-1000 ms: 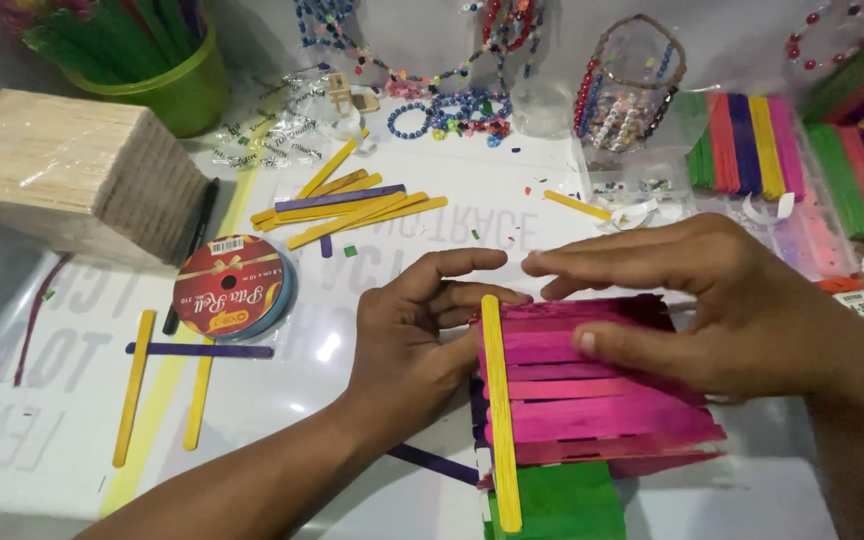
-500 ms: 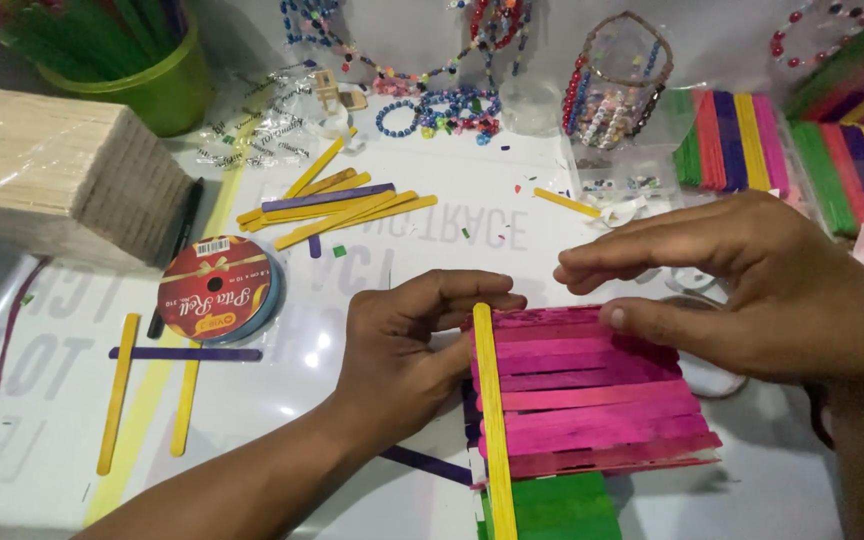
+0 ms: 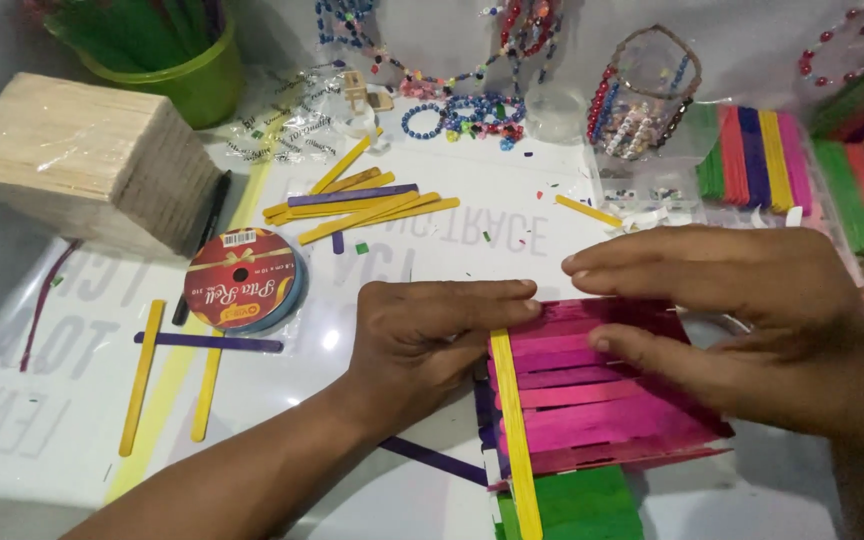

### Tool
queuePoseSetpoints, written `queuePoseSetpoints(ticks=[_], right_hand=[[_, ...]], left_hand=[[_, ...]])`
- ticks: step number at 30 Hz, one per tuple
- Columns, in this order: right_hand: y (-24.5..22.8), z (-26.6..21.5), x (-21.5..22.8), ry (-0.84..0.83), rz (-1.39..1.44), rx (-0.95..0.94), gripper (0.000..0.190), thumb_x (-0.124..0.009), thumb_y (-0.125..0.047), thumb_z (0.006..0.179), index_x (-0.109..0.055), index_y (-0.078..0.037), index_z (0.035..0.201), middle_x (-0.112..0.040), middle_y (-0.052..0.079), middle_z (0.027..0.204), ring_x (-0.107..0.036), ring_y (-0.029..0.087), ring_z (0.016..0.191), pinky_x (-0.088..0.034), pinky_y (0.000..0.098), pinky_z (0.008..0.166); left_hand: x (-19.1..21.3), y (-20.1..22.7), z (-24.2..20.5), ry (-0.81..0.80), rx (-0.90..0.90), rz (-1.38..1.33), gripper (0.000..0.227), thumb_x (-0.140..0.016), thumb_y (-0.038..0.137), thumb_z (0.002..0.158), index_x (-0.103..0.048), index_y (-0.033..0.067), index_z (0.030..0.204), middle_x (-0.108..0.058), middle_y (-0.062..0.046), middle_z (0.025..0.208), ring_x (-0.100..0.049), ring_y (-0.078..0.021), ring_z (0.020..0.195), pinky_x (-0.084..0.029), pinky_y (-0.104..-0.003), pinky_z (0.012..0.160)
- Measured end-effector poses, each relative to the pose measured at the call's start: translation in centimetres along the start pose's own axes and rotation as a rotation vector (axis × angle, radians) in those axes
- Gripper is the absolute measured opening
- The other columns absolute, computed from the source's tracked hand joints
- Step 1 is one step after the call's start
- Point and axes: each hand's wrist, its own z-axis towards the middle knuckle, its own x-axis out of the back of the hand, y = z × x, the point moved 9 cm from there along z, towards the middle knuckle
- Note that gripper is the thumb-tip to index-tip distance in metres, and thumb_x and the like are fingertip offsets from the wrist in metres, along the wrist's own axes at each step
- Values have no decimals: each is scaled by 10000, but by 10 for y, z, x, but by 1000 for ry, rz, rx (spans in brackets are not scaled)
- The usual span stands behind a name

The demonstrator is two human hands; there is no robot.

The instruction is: Assembling a decorative container by gluing and aligning colored popsicle sticks.

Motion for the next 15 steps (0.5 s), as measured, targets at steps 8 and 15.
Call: queuePoseSetpoints(ticks=[8, 15], right_hand=[[1, -12, 8, -16, -62, -120, 475, -861, -246, 680, -770, -106, 1125, -775, 53, 1206, -761, 174, 1070, -582, 324, 952], [-2, -125, 10, -29, -360, -55, 534, -668, -318, 795, -589, -243, 1317, -568, 0, 1528, -622, 153, 1315, -502, 318, 1047]], left_hand=[[-4, 3, 0, -27, -56, 19, 189, -707, 86, 1002, -722, 143, 1182, -778, -116, 1180, -807, -222, 1105, -662, -293, 1015], [-3, 0, 1, -6, -22, 13, 229, -706, 27, 988, -712, 112, 1201, -777, -76, 1166, -808, -220, 1090, -674, -313, 1013]])
